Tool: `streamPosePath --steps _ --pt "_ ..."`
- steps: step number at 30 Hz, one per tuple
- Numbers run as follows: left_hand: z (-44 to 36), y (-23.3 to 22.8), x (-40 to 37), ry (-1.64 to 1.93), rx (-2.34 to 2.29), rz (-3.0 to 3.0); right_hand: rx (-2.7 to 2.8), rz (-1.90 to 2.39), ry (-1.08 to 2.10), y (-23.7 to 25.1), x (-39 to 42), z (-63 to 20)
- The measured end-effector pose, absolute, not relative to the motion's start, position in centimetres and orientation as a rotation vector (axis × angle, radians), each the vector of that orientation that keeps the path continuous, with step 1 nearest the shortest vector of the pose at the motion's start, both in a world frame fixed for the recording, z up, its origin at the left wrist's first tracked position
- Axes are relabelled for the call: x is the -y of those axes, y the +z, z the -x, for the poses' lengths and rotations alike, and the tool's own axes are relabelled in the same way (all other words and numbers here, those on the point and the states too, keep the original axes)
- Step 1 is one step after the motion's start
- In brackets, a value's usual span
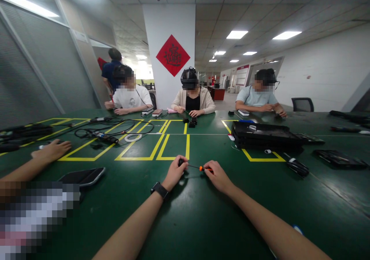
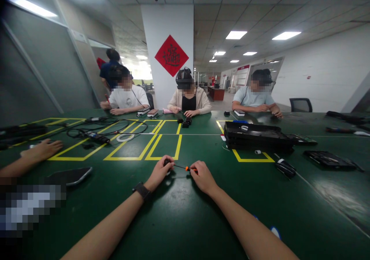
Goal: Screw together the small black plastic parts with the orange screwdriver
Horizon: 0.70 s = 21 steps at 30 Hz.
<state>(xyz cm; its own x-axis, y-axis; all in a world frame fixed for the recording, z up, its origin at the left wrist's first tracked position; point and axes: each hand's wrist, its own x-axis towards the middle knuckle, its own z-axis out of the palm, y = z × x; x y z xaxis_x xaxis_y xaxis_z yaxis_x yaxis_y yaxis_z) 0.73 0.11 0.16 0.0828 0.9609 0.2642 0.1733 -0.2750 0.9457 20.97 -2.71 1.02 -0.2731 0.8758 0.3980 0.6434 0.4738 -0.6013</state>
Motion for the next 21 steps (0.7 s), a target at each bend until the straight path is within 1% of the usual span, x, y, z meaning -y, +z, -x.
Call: streamPosePath --steps 11,21 --pt "-0.89 0.46 0.06 1.301 -1.182 -1.630 1.971 1.297 0.425 0.98 2.83 -20.87" --pt "-0.72 0.06 -0.19 1.266 -1.162 -1.606 2.001 1.236 0.427 0.97 2.73 -21.07"
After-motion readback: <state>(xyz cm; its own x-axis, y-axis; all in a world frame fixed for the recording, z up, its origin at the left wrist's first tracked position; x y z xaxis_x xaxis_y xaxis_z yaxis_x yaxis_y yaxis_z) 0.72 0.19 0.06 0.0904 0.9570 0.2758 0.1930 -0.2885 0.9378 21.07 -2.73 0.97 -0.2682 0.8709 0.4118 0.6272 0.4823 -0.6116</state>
